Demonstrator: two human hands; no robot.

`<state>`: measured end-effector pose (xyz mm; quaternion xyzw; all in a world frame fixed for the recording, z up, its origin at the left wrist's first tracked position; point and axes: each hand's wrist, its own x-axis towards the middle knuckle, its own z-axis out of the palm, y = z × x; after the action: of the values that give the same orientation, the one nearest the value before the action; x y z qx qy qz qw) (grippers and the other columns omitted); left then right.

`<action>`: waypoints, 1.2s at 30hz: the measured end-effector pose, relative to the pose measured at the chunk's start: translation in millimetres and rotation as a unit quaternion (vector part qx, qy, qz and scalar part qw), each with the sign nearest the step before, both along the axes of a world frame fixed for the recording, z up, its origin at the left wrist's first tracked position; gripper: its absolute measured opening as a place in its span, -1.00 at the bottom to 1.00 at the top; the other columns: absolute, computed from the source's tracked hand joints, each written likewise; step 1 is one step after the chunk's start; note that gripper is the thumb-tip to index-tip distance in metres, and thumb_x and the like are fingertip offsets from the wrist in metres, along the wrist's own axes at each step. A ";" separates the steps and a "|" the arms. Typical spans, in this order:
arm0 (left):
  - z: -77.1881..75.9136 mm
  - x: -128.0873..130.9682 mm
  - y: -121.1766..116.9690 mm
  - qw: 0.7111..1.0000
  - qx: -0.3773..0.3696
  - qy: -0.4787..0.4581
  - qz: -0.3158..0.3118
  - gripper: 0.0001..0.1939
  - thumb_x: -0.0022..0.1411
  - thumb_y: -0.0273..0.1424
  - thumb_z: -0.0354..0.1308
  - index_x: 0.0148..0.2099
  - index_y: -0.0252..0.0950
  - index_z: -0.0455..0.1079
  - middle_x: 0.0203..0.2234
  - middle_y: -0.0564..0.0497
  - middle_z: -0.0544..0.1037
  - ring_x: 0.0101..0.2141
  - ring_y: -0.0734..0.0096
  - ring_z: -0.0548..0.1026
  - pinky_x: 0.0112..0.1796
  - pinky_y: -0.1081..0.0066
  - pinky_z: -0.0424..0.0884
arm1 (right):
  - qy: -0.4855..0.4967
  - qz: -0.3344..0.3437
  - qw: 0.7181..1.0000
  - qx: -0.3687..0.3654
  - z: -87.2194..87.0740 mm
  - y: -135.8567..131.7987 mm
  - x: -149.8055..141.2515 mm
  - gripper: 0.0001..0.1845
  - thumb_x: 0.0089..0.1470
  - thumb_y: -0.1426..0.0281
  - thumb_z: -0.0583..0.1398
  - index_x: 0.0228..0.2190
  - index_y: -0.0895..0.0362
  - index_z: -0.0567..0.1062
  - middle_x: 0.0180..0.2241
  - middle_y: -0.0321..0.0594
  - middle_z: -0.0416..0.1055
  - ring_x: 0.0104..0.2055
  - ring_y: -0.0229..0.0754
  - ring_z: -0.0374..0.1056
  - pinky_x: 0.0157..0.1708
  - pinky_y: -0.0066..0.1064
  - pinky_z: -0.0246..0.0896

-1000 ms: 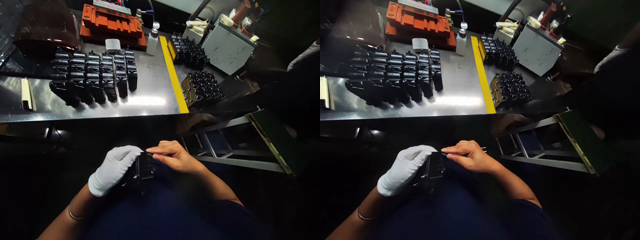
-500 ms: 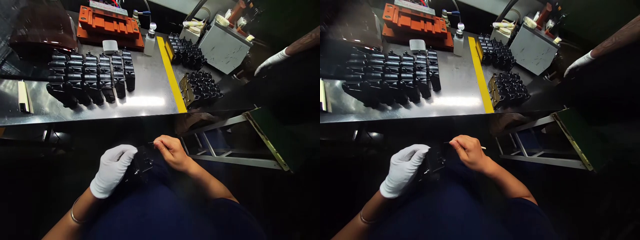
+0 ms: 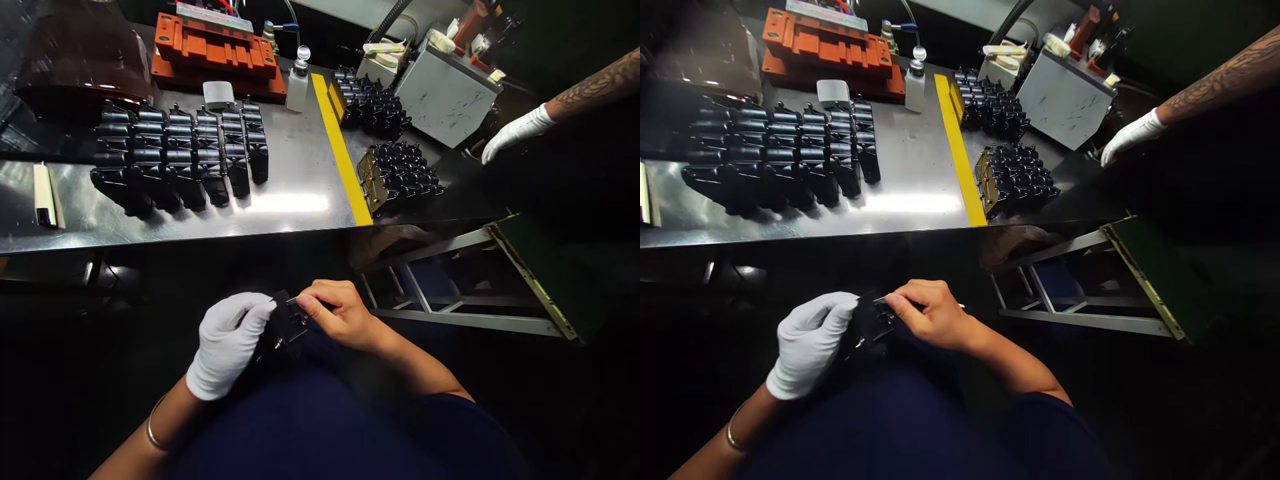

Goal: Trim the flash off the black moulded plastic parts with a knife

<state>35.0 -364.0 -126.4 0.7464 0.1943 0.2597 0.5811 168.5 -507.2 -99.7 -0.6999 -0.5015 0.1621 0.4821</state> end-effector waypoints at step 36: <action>13.3 10.6 -2.1 0.986 -0.118 0.104 0.054 -0.82 -0.01 -0.26 0.25 -0.54 -0.25 0.51 -0.66 0.09 0.51 -0.59 0.48 0.40 -0.54 0.56 0.36 | -0.105 0.087 0.989 0.056 0.3 -5.0 12.6 -0.72 0.22 0.47 0.08 -0.50 0.22 0.46 -0.61 -0.22 0.40 -0.56 -0.33 0.28 -0.52 -0.50 0.21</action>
<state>45.6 -366.1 -113.0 0.6842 0.3233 0.1867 0.6265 181.1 -512.2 -99.5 -0.6385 -0.6169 0.1005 0.4491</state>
